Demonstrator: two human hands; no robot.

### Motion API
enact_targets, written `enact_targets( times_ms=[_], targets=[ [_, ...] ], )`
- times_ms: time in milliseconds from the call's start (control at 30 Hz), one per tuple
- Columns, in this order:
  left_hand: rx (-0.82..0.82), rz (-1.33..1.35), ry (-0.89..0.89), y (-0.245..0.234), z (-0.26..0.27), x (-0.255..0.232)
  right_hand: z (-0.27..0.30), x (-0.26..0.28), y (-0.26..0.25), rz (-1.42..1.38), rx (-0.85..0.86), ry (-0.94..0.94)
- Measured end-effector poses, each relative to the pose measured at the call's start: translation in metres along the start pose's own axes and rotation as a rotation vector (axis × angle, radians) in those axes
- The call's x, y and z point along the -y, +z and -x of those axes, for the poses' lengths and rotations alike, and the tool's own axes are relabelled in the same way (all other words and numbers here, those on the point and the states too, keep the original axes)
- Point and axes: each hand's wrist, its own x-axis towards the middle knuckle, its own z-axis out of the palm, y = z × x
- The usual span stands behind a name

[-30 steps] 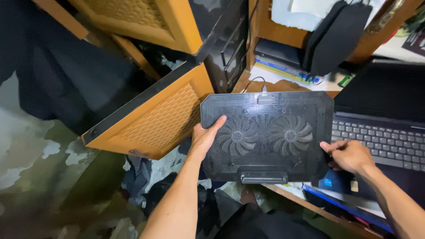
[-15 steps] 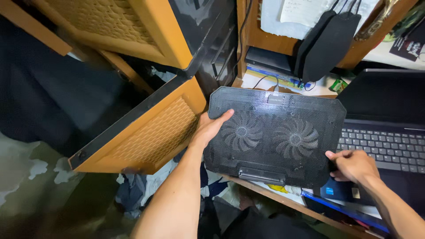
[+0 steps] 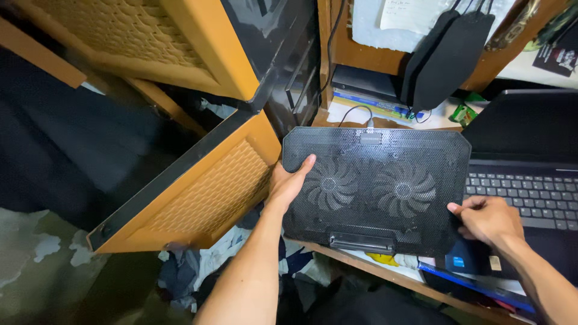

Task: The person uses scissors to strip and trim a small black cable, then places a laptop cooling pad on the desk and positions the laptop on it. The person plugs the cable into the laptop and operates the trackpad.

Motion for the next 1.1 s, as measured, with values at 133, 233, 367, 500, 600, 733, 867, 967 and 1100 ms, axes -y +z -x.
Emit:
enact_targets(
  times_ms=[133, 233, 367, 500, 600, 733, 867, 967, 1100],
  targets=[
    [-0.078, -0.136, -0.174, 0.007, 0.002, 0.003, -0.004, -0.011, 0.006, -0.095, -0.038, -0.060],
    [-0.104, -0.121, -0.141, 0.007, 0.010, 0.007, -0.009, -0.022, 0.007, -0.195, 0.009, -0.116],
    [-0.140, -0.088, -0.204, 0.014, 0.033, 0.012, -0.017, -0.041, 0.006, -0.380, 0.126, -0.158],
    [-0.193, -0.128, -0.362, 0.023, 0.057, 0.018, -0.023, -0.052, 0.015, -0.441, 0.157, -0.228],
    [-0.214, -0.107, -0.432, 0.025, 0.067, 0.019, -0.022, -0.056, 0.019, -0.473, 0.185, -0.195],
    [-0.245, -0.009, -0.269, 0.026, 0.075, 0.022, -0.022, -0.057, 0.012, -0.412, 0.218, -0.198],
    [-0.262, -0.010, -0.208, 0.028, 0.083, 0.033, -0.016, -0.055, 0.011, -0.387, 0.206, -0.200],
    [-0.250, -0.149, -0.193, 0.026, 0.080, 0.038, -0.014, -0.051, 0.005, -0.346, 0.236, -0.233],
    [-0.249, -0.218, -0.247, 0.037, 0.072, 0.027, -0.010, -0.055, -0.012, -0.167, 0.091, -0.256]
  ],
)
